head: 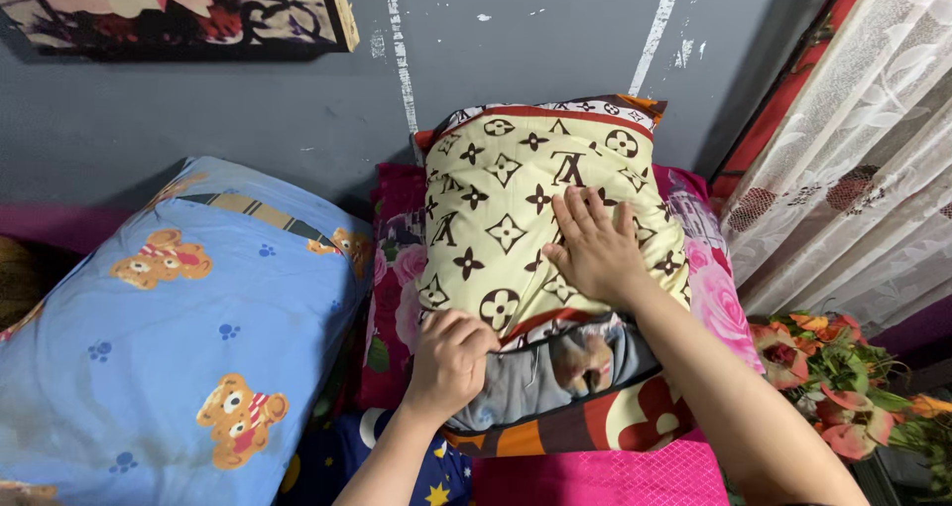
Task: The person inserts a pillow into a patterned pillowcase by hand. They open the case, feed the pillow inside, and repeatedly adjust and smooth the fabric to fit the pillow. The pillow is then placed on a stack of bedding.
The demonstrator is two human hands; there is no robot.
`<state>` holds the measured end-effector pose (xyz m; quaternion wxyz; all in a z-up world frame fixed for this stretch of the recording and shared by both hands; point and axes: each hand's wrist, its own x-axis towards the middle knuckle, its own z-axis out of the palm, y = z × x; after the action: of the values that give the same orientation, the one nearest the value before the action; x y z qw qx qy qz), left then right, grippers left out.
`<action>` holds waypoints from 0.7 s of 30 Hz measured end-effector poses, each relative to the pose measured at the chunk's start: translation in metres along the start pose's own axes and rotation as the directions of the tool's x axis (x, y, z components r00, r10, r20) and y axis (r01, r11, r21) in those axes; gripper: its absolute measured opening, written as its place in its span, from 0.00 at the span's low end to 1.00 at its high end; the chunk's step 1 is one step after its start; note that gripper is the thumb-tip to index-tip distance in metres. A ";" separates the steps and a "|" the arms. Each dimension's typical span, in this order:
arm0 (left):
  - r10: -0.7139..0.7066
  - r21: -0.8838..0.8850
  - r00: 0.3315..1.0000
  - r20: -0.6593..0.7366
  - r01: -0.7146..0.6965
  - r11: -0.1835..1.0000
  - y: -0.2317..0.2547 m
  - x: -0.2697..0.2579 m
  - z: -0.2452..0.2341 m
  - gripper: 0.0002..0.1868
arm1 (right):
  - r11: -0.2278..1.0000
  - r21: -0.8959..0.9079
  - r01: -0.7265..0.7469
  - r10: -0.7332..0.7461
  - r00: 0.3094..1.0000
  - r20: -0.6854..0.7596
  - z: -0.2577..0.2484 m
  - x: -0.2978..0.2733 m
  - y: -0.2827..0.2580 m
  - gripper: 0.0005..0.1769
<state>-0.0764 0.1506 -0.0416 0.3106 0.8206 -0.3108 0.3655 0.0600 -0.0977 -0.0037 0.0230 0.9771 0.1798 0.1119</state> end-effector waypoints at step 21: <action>0.101 -0.425 0.938 0.332 0.053 0.904 -0.042 -0.010 -0.011 0.09 | 0.973 0.227 0.035 0.001 0.988 -0.156 -0.014 -0.039 0.048 0.36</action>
<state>-0.0556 0.1878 -0.0557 0.4187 0.7798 -0.4431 0.1421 0.0384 -0.1565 0.0060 -0.1030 0.9599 0.2011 0.1659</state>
